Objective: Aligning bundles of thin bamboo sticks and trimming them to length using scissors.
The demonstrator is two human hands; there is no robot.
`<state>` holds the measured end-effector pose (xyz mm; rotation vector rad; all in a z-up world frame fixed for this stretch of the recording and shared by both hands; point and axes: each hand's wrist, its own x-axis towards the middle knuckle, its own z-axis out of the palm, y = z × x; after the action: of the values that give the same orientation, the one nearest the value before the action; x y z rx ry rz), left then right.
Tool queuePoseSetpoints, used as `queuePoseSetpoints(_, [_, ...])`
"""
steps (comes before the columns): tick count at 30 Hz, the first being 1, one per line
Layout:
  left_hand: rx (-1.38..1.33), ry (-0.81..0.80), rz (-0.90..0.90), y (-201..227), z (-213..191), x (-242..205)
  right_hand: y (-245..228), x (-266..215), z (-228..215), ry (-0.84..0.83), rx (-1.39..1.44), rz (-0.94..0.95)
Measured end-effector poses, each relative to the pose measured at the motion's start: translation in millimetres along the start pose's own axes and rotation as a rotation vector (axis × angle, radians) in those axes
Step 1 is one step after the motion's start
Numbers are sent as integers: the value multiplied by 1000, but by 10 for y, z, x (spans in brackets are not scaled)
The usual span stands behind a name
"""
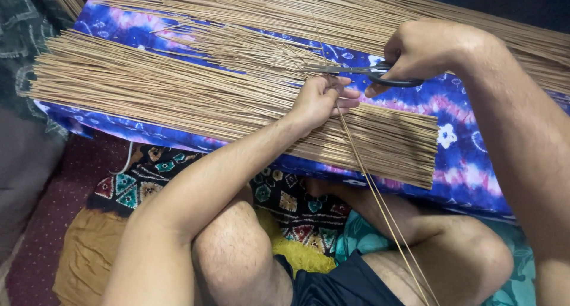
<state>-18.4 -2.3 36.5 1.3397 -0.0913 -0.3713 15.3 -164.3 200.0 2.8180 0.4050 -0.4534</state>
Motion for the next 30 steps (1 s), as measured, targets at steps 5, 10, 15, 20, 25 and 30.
queuePoseSetpoints(5, [-6,6,-2,-11,-6,6,15,27,45,23,-13,-5])
queuePoseSetpoints(10, [-9,5,3,-24,-5,4,2,-6,12,7,6,4])
queuePoseSetpoints(15, [-32,2,10,-43,-7,20,8,3,7,18,-59,-37])
queuePoseSetpoints(20, [-14,-4,9,-34,-1,-1,25,15,34,7,-96,-33])
queuePoseSetpoints(25, [45,18,-2,-2,11,-20,116,71,102,17,-58,-58])
queuePoseSetpoints(30, [56,8,19,1,-5,-14,328,184,360,146,-35,-55])
